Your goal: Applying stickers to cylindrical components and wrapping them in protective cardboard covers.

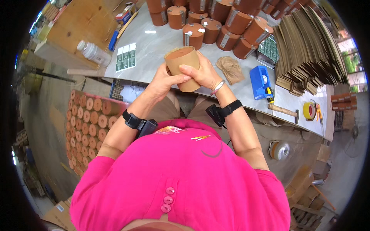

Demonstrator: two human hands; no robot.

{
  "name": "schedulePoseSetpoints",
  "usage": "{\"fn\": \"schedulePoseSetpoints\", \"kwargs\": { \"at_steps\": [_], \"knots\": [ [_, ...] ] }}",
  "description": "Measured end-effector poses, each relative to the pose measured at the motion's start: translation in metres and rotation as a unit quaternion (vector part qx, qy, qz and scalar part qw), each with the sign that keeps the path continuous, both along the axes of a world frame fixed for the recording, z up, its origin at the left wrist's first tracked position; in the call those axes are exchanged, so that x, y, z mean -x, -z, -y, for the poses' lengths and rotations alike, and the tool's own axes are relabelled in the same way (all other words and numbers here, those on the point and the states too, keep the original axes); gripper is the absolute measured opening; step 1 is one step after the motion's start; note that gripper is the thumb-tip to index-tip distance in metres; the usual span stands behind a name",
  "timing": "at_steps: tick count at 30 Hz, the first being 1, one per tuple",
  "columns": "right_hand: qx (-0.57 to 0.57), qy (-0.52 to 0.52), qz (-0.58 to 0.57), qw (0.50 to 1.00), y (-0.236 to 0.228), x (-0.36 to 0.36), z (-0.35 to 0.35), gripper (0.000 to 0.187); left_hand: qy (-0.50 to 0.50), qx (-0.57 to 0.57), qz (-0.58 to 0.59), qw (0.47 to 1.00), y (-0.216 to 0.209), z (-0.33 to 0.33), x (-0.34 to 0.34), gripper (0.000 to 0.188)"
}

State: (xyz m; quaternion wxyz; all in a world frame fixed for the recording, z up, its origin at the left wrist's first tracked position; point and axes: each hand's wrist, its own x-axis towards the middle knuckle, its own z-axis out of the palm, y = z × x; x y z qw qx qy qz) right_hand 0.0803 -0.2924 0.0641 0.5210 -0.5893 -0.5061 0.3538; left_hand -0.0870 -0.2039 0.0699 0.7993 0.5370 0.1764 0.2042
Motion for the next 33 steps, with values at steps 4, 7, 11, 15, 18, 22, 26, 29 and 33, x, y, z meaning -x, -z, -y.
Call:
{"fn": "schedulePoseSetpoints", "kwargs": {
  "at_steps": [4, 7, 11, 15, 18, 22, 26, 29, 33],
  "knots": [
    [-0.134, 0.055, 0.177, 0.974, -0.019, 0.003, 0.014, 0.083, -0.066, -0.329, 0.001, 0.942, -0.002, -0.004, -0.009, 0.084],
    [-0.128, 0.107, 0.178, 0.97, -0.008, 0.009, 0.018, 0.091, -0.104, -0.481, -0.006, 0.871, 0.014, -0.015, -0.02, 0.088],
    [-0.064, 0.08, -0.015, 0.995, 0.074, 0.013, 0.011, 0.087, -0.081, -0.271, 0.04, 0.958, 0.107, -0.016, -0.027, 0.116],
    [-0.039, 0.094, 0.109, 0.989, 0.07, 0.009, 0.024, 0.084, -0.071, -0.393, -0.062, 0.915, 0.075, -0.009, -0.018, 0.087],
    [-0.054, 0.106, 0.142, 0.983, 0.071, 0.015, 0.026, 0.083, -0.069, -0.424, -0.02, 0.903, 0.07, -0.012, -0.012, 0.087],
    [-0.01, 0.141, 0.177, 0.974, 0.072, 0.025, 0.03, 0.079, -0.042, -0.448, -0.003, 0.893, 0.068, -0.027, -0.011, 0.09],
    [0.001, 0.136, 0.218, 0.967, 0.088, 0.022, 0.028, 0.075, -0.039, -0.412, -0.005, 0.91, 0.073, -0.029, -0.007, 0.088],
    [0.002, 0.159, 0.188, 0.969, 0.089, 0.022, 0.029, 0.072, -0.023, -0.409, -0.016, 0.912, 0.069, -0.038, -0.012, 0.09],
    [-0.048, 0.176, 0.171, 0.968, 0.077, 0.026, 0.024, 0.073, -0.005, -0.411, -0.017, 0.912, 0.069, -0.041, -0.015, 0.091]
  ]
}}
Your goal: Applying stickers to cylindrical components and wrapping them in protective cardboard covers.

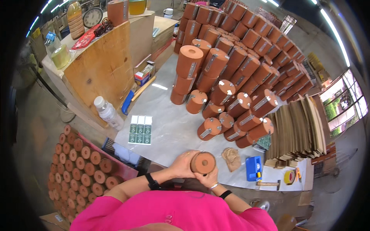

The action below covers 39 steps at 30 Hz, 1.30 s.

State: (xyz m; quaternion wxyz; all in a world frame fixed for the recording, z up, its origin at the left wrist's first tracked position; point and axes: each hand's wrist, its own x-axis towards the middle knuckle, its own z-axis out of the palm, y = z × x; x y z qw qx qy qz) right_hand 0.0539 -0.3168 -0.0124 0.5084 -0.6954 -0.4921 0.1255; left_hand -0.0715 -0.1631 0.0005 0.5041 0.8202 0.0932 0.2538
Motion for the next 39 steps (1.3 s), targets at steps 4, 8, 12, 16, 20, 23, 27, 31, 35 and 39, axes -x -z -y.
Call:
{"fn": "schedulePoseSetpoints", "kwargs": {
  "at_steps": [4, 8, 12, 16, 20, 23, 27, 31, 35, 39],
  "knots": [
    [0.044, -0.015, -0.002, 0.999, 0.004, -0.003, 0.002, 0.073, 0.0, 0.003, 0.016, 1.0, 0.011, 0.002, -0.001, 0.092],
    [0.014, -0.019, -0.011, 1.0, -0.007, 0.004, -0.005, 0.071, -0.014, -0.022, 0.007, 1.0, 0.015, 0.004, 0.002, 0.091],
    [-0.006, -0.012, 0.017, 1.0, -0.002, 0.0, -0.002, 0.075, -0.007, 0.0, -0.008, 1.0, 0.006, 0.008, 0.0, 0.091],
    [-0.009, -0.008, 0.047, 0.999, -0.013, 0.001, -0.006, 0.084, -0.009, 0.003, -0.038, 0.999, -0.005, 0.01, 0.003, 0.089],
    [-0.03, -0.006, 0.026, 0.999, -0.013, 0.002, -0.005, 0.083, -0.007, 0.023, -0.048, 0.999, -0.002, 0.011, 0.005, 0.092],
    [-0.052, -0.007, 0.023, 0.998, -0.008, -0.002, -0.01, 0.083, -0.014, 0.016, -0.069, 0.997, 0.008, 0.007, 0.006, 0.094],
    [-0.065, -0.008, 0.023, 0.998, -0.009, -0.002, -0.006, 0.081, -0.018, 0.04, -0.113, 0.993, 0.002, 0.01, 0.008, 0.091],
    [-0.033, -0.017, 0.016, 0.999, -0.009, -0.002, -0.003, 0.089, -0.019, 0.051, -0.115, 0.992, -0.003, 0.015, 0.007, 0.085],
    [-0.06, 0.0, 0.044, 0.997, -0.001, 0.0, -0.007, 0.083, -0.026, 0.035, -0.093, 0.995, -0.002, 0.015, 0.008, 0.076],
    [-0.045, -0.004, 0.048, 0.998, 0.002, -0.008, -0.009, 0.086, -0.026, 0.015, -0.078, 0.996, 0.001, 0.012, -0.002, 0.08]
  ]
}}
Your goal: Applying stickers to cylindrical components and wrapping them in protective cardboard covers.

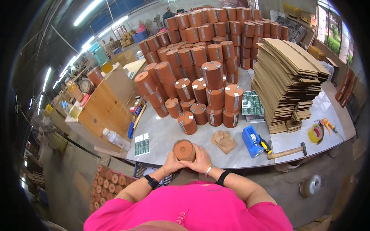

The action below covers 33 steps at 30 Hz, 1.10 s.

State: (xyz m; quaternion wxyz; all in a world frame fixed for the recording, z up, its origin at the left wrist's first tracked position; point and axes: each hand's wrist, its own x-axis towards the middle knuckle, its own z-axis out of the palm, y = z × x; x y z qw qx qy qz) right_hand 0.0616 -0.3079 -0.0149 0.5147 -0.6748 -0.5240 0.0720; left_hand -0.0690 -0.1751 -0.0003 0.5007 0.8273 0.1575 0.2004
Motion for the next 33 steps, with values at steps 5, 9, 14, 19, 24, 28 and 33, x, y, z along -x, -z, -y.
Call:
{"fn": "schedulePoseSetpoints", "kwargs": {
  "at_steps": [5, 9, 14, 19, 24, 28, 33],
  "knots": [
    [0.007, 0.003, 0.007, 1.0, -0.003, 0.001, -0.002, 0.084, 0.0, -0.006, 0.028, 1.0, 0.005, -0.004, -0.002, 0.082],
    [0.012, -0.027, -0.032, 0.999, 0.0, 0.009, 0.003, 0.081, -0.01, 0.008, 0.062, 0.998, -0.001, 0.01, 0.008, 0.079],
    [0.017, -0.004, -0.028, 0.999, 0.014, 0.005, 0.008, 0.076, -0.028, 0.021, 0.11, 0.993, 0.013, 0.016, 0.004, 0.073],
    [0.021, -0.003, -0.028, 0.999, 0.003, 0.003, 0.003, 0.077, -0.036, 0.002, 0.111, 0.993, 0.003, 0.011, -0.001, 0.076],
    [0.032, -0.003, -0.015, 0.999, -0.008, 0.001, -0.002, 0.077, -0.028, 0.005, 0.119, 0.993, -0.002, 0.005, -0.003, 0.07],
    [0.018, -0.012, -0.026, 0.999, -0.011, 0.0, -0.004, 0.075, -0.019, -0.015, 0.083, 0.996, -0.005, 0.002, -0.005, 0.078],
    [0.014, -0.003, -0.043, 0.999, -0.01, 0.004, -0.004, 0.073, 0.001, 0.014, 0.078, 0.997, -0.004, 0.0, -0.002, 0.078]
  ]
}}
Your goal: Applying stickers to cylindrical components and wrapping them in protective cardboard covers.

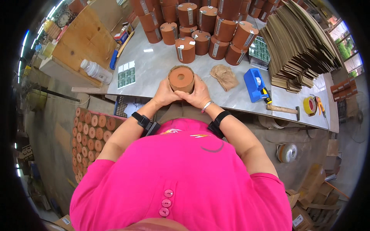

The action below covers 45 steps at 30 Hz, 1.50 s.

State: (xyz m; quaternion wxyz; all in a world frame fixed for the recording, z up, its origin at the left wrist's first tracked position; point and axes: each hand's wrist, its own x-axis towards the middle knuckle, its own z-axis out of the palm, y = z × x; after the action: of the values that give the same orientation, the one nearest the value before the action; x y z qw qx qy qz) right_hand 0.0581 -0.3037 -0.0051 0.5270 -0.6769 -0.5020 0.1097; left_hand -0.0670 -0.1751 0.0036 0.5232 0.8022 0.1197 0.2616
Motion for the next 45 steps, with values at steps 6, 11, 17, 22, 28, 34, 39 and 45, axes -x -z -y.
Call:
{"fn": "schedulePoseSetpoints", "kwargs": {
  "at_steps": [6, 11, 17, 22, 28, 34, 39, 45],
  "knots": [
    [0.002, 0.018, 0.002, 1.0, 0.004, 0.002, 0.004, 0.074, 0.012, 0.034, -0.013, 0.999, 0.004, 0.001, 0.001, 0.077],
    [0.002, 0.015, -0.005, 1.0, 0.005, -0.002, 0.004, 0.079, 0.017, 0.035, -0.028, 0.999, 0.004, -0.002, -0.002, 0.079],
    [0.075, -0.106, -0.1, 0.987, -0.028, -0.007, 0.016, 0.076, 0.004, 0.041, -0.026, 0.999, -0.005, 0.002, 0.005, 0.078],
    [0.152, -0.134, -0.189, 0.961, -0.044, -0.034, 0.055, 0.072, 0.064, -0.444, -0.017, 0.894, -0.047, 0.004, 0.007, 0.077],
    [0.241, -0.131, -0.171, 0.946, -0.073, -0.027, 0.072, 0.076, 0.134, -0.603, 0.082, 0.782, -0.066, 0.011, -0.005, 0.047],
    [0.077, -0.131, -0.223, 0.963, -0.058, -0.02, 0.085, 0.085, 0.102, -0.648, 0.142, 0.741, -0.071, 0.013, -0.019, 0.033],
    [0.062, -0.084, -0.252, 0.962, -0.055, -0.017, 0.094, 0.094, 0.104, -0.658, 0.132, 0.734, -0.07, 0.019, -0.023, 0.04],
    [0.012, -0.01, -0.226, 0.974, -0.062, -0.017, 0.097, 0.1, 0.176, -0.411, 0.015, 0.894, -0.093, 0.037, -0.006, 0.08]
  ]
}}
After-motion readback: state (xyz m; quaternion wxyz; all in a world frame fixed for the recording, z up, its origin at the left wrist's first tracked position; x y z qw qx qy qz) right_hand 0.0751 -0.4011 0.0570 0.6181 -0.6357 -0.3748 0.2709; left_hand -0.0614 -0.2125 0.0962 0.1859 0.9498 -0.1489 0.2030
